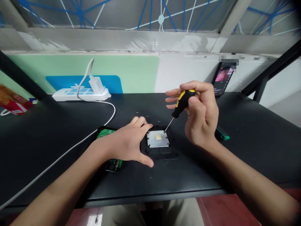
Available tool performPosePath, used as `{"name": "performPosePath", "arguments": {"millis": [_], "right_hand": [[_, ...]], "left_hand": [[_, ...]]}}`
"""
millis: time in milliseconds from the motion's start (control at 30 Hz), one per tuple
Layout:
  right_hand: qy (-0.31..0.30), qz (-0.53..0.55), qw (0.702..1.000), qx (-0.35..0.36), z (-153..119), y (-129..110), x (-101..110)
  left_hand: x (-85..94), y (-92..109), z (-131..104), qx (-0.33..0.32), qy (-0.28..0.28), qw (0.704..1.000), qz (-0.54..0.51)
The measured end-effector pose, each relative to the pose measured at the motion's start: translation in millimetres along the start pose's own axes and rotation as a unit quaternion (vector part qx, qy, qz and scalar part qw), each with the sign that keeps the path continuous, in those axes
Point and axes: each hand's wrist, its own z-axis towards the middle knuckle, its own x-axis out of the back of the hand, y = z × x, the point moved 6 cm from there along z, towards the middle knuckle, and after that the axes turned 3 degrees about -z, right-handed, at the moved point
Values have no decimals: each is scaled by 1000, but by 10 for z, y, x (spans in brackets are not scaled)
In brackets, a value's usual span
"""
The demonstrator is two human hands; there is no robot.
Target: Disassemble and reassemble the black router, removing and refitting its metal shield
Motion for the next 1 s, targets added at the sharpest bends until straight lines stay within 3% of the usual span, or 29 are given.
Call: {"name": "performPosePath", "arguments": {"millis": [200, 433, 633, 1000], "right_hand": [[23, 4, 1000, 4, 22, 29, 23], [64, -73, 995, 37, 69, 66, 104], [40, -52, 998, 9, 45, 50, 76], [36, -17, 998, 38, -14, -12, 29]], "left_hand": [[1, 8, 1, 0, 2, 1000, 10], [1, 10, -14, -2, 4, 1000, 9], [-5, 1, -7, 3, 2, 1000, 9], [8, -1, -3, -3, 5, 1000, 10]]}}
